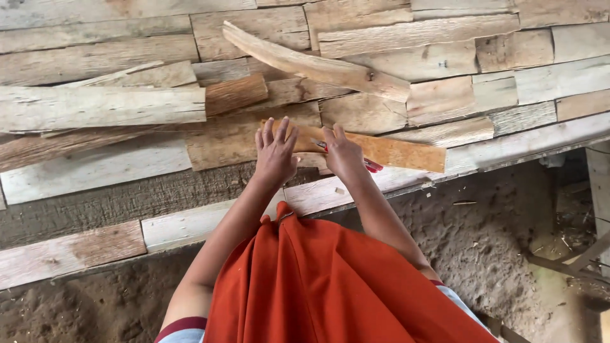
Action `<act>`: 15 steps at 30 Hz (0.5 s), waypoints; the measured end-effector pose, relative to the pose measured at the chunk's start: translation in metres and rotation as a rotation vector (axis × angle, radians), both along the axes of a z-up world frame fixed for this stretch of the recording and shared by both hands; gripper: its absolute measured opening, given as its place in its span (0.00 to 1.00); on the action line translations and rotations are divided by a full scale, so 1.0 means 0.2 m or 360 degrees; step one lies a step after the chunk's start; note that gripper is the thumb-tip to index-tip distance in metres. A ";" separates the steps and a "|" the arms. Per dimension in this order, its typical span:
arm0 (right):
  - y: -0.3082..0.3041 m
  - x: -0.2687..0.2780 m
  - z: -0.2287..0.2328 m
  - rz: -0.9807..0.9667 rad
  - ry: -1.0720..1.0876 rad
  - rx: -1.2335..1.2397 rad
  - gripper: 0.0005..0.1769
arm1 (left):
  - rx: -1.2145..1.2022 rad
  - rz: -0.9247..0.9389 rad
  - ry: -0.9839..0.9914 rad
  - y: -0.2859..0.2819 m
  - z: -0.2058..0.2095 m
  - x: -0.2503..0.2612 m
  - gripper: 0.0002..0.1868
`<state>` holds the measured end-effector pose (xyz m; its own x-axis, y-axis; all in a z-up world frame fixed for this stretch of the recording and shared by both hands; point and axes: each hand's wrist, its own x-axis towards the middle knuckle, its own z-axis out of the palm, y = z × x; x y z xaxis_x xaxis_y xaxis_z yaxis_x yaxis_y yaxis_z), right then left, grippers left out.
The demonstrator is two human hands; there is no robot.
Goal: The person uses a small knife to carve and shape wooden planks on a workbench. They repeatedly position, hold, and shave the wood, creating shavings and adjusting the planks throughout the process.
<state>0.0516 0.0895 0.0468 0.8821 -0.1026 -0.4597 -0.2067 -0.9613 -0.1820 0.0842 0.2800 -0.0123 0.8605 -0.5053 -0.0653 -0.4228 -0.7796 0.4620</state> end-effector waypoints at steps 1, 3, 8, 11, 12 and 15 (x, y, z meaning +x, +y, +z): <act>-0.03 0.00 0.00 0.0000 -0.0002 0.0010 0.37 | 0.0010 0.0000 -0.0002 -0.02 0.03 0.01 0.43; -0.06 0.00 -0.01 0.0135 -0.0136 0.0056 0.34 | -0.0001 -0.0078 0.0012 -0.06 0.07 0.02 0.46; -0.09 0.02 0.00 0.0185 -0.0123 0.0120 0.31 | 0.0128 -0.0155 0.0043 -0.10 0.23 0.02 0.49; -0.07 0.00 0.09 0.0210 -0.0112 0.0172 0.31 | 0.0147 -0.0167 -0.0004 -0.09 0.17 0.02 0.50; -0.05 0.01 0.13 0.0226 -0.0124 0.0214 0.31 | 0.0098 -0.0159 -0.0120 -0.07 0.12 0.02 0.50; 0.08 0.01 0.43 0.0235 -0.0175 0.0193 0.31 | 0.0046 -0.0021 -0.0100 0.03 0.17 0.05 0.46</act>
